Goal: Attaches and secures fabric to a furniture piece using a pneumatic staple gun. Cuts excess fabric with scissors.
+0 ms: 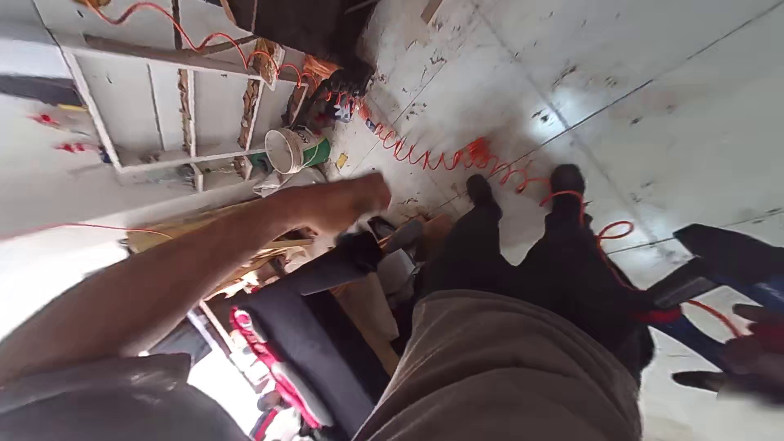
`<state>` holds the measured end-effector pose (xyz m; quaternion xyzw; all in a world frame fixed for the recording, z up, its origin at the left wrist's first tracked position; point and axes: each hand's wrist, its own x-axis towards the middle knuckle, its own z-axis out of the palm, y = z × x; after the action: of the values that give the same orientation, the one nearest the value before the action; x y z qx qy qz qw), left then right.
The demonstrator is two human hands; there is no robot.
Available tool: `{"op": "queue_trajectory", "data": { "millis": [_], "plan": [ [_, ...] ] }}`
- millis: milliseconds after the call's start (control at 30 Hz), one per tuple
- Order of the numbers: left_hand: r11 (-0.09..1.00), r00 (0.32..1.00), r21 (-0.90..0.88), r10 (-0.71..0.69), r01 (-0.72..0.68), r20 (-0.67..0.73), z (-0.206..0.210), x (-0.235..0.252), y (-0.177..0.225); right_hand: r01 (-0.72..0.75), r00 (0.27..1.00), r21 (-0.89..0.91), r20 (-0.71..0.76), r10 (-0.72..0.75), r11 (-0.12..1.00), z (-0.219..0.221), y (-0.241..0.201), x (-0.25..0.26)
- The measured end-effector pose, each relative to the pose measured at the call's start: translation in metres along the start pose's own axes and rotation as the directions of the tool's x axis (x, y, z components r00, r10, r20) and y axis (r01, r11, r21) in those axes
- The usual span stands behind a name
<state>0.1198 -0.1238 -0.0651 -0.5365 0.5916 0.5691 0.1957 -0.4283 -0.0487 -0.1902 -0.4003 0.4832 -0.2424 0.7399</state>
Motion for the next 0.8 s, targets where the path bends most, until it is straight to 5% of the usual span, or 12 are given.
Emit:
{"op": "queue_trajectory", "data": {
  "millis": [33, 100, 133, 200, 233, 300, 367, 467, 533, 600, 700, 800],
  "plan": [
    [0.993, 0.931, -0.075, 0.061, -0.093, -0.361, 0.000, -0.007, -0.010, 0.012, 1.000, -0.044, 0.002, -0.012, 0.999, 0.009, -0.016, 0.001],
    [0.984, 0.467, -0.105, -0.026, -0.143, -0.884, 0.010, -0.042, -0.025, 0.095, 0.995, -0.148, 0.024, -0.092, 0.984, 0.041, -0.058, 0.016],
    [0.986, 0.224, -0.144, -0.121, -0.089, -0.967, 0.027, -0.069, -0.027, 0.159, 0.987, -0.190, 0.060, -0.150, 0.969, 0.063, -0.081, 0.027],
    [0.921, -0.056, -0.389, -0.389, -0.003, -0.920, 0.103, -0.119, -0.027, 0.322, 0.938, -0.263, 0.216, -0.270, 0.909, 0.118, -0.131, 0.054],
    [0.849, -0.116, -0.528, -0.523, 0.017, -0.844, 0.152, -0.133, -0.027, 0.408, 0.896, -0.322, 0.320, -0.307, 0.854, 0.155, -0.158, 0.066],
    [0.718, -0.098, -0.692, -0.685, 0.072, -0.722, 0.251, -0.142, -0.026, 0.589, 0.772, -0.472, 0.569, -0.284, 0.656, 0.236, -0.198, 0.082],
    [0.701, -0.131, -0.698, -0.686, 0.147, -0.716, 0.329, -0.134, -0.026, 0.826, 0.535, -0.482, 0.834, -0.135, 0.294, 0.309, -0.221, 0.119],
    [0.569, -0.363, -0.810, -0.732, 0.139, -0.576, 0.393, -0.134, -0.012, 0.986, 0.165, -0.160, 0.979, 0.117, -0.054, 0.452, -0.222, 0.126],
    [0.298, -0.600, -0.953, -0.755, 0.049, -0.267, 0.434, -0.143, 0.002, 0.984, -0.137, 0.157, 0.970, 0.201, -0.088, 0.527, -0.187, 0.116],
    [-0.087, -0.718, -0.993, -0.685, -0.086, 0.122, 0.487, -0.158, 0.013, 0.912, -0.384, 0.408, 0.880, 0.281, -0.033, 0.585, -0.145, 0.097],
    [-0.493, -0.685, -0.786, -0.426, -0.372, 0.591, 0.599, -0.183, 0.039, 0.767, -0.608, 0.635, 0.678, 0.414, 0.087, 0.642, -0.085, 0.055],
    [-0.575, -0.596, -0.568, -0.165, -0.589, 0.786, 0.694, -0.216, 0.060, 0.652, -0.731, 0.752, 0.588, 0.346, 0.100, 0.676, -0.031, 0.016]
  ]
}}
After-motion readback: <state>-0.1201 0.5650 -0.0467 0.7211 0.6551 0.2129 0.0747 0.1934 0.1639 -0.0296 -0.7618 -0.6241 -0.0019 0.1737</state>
